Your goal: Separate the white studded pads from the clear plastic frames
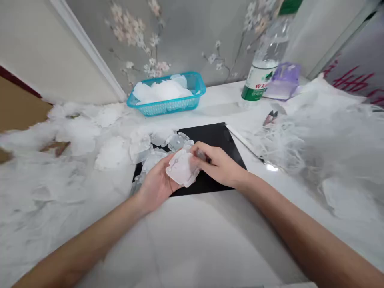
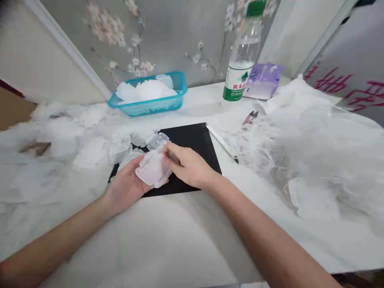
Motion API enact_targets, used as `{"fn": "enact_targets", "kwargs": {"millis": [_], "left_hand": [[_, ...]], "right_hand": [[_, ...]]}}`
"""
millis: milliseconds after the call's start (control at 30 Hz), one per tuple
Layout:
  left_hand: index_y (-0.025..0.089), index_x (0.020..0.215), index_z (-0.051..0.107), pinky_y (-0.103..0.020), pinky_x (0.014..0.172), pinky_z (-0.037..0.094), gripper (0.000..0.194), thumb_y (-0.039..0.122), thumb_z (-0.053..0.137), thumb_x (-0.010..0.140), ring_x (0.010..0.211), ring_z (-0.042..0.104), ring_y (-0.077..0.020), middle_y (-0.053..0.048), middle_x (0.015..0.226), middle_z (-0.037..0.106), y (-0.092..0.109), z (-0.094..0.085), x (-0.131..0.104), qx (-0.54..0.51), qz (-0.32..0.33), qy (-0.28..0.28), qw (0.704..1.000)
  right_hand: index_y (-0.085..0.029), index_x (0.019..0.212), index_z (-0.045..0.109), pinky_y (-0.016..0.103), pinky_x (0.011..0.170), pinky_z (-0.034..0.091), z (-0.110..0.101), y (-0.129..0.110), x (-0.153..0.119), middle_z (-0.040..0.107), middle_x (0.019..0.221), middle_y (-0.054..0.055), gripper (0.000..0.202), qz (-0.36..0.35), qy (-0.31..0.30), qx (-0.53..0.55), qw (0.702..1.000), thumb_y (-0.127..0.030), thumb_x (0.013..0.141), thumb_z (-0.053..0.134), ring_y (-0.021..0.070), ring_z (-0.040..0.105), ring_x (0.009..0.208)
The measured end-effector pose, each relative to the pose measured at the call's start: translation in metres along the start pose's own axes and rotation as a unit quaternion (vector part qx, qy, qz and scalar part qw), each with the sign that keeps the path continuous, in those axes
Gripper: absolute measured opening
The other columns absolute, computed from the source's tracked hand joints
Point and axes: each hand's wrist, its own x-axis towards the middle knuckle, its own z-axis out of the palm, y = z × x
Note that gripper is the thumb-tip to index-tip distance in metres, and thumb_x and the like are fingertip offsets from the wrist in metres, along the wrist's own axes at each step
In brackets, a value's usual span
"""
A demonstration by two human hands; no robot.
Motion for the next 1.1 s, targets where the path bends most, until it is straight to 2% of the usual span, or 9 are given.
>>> {"fn": "enact_targets", "kwargs": {"millis": [300,433,533,600,800,900,1100], "left_hand": [[0.017,0.11,0.062,-0.037,0.082,0.053,0.036,0.036,0.039,0.091,0.101,0.061,-0.0222,-0.006,0.112,0.066,0.0,0.003,-0.001,-0.001,0.006,-0.056,0.998],[0.024,0.118,0.056,-0.033,0.086,0.051,0.032,0.029,0.05,0.087,0.11,0.056,-0.0198,-0.002,0.123,0.06,-0.007,0.004,-0.003,0.056,0.071,-0.041,0.995],[0.029,0.12,0.052,-0.024,0.084,0.049,0.044,0.018,0.063,0.079,0.106,0.058,-0.0157,0.001,0.117,0.063,-0.014,0.005,-0.005,0.139,0.143,-0.008,0.98],[0.028,0.117,0.055,-0.021,0.081,0.048,0.043,0.017,0.066,0.076,0.1,0.06,-0.0143,0.0,0.11,0.066,-0.017,0.005,-0.005,0.175,0.166,0.012,0.97],[0.026,0.108,0.063,-0.021,0.074,0.051,0.03,0.018,0.062,0.079,0.09,0.06,-0.0117,0.001,0.099,0.068,-0.019,0.001,-0.003,0.147,0.184,0.038,0.971],[0.025,0.104,0.065,-0.021,0.073,0.052,0.026,0.018,0.06,0.08,0.085,0.06,-0.0107,0.002,0.094,0.067,-0.019,0.0,-0.002,0.128,0.187,0.035,0.973],[0.024,0.105,0.064,-0.022,0.071,0.052,0.025,0.02,0.056,0.082,0.085,0.058,-0.0113,0.0,0.101,0.062,-0.02,0.0,-0.002,0.138,0.192,0.034,0.971]], "right_hand": [[-0.02,0.088,0.043,0.019,0.052,0.034,0.0,-0.003,-0.002,0.049,0.068,-0.006,0.009,0.018,0.025,-0.003,1.0,-0.028,0.092,0.044,0.0077,0.044,0.056],[-0.02,0.087,0.041,0.019,0.049,0.033,0.0,-0.003,0.0,0.043,0.06,-0.007,0.012,0.022,0.049,0.011,0.998,-0.029,0.094,0.043,0.0072,0.042,0.05],[-0.02,0.089,0.04,0.018,0.047,0.032,-0.001,-0.003,0.001,0.041,0.06,-0.007,0.012,0.031,0.07,0.03,0.997,-0.03,0.094,0.041,0.0067,0.041,0.047],[-0.02,0.09,0.04,0.018,0.047,0.034,-0.002,-0.002,0.001,0.042,0.065,-0.006,0.013,0.036,0.074,0.064,0.995,-0.032,0.095,0.04,0.0061,0.042,0.048],[-0.02,0.088,0.04,0.016,0.041,0.037,-0.005,-0.003,0.001,0.043,0.066,-0.007,0.015,0.079,0.046,0.22,0.971,-0.035,0.093,0.041,0.0058,0.043,0.045],[-0.019,0.087,0.041,0.016,0.041,0.037,-0.007,-0.004,0.001,0.044,0.066,-0.006,0.013,0.092,0.046,0.242,0.965,-0.032,0.091,0.042,0.0057,0.043,0.044],[-0.019,0.086,0.042,0.016,0.041,0.036,-0.008,-0.005,0.002,0.043,0.063,-0.006,0.013,0.097,0.046,0.251,0.962,-0.031,0.089,0.044,0.0059,0.042,0.044]]}}
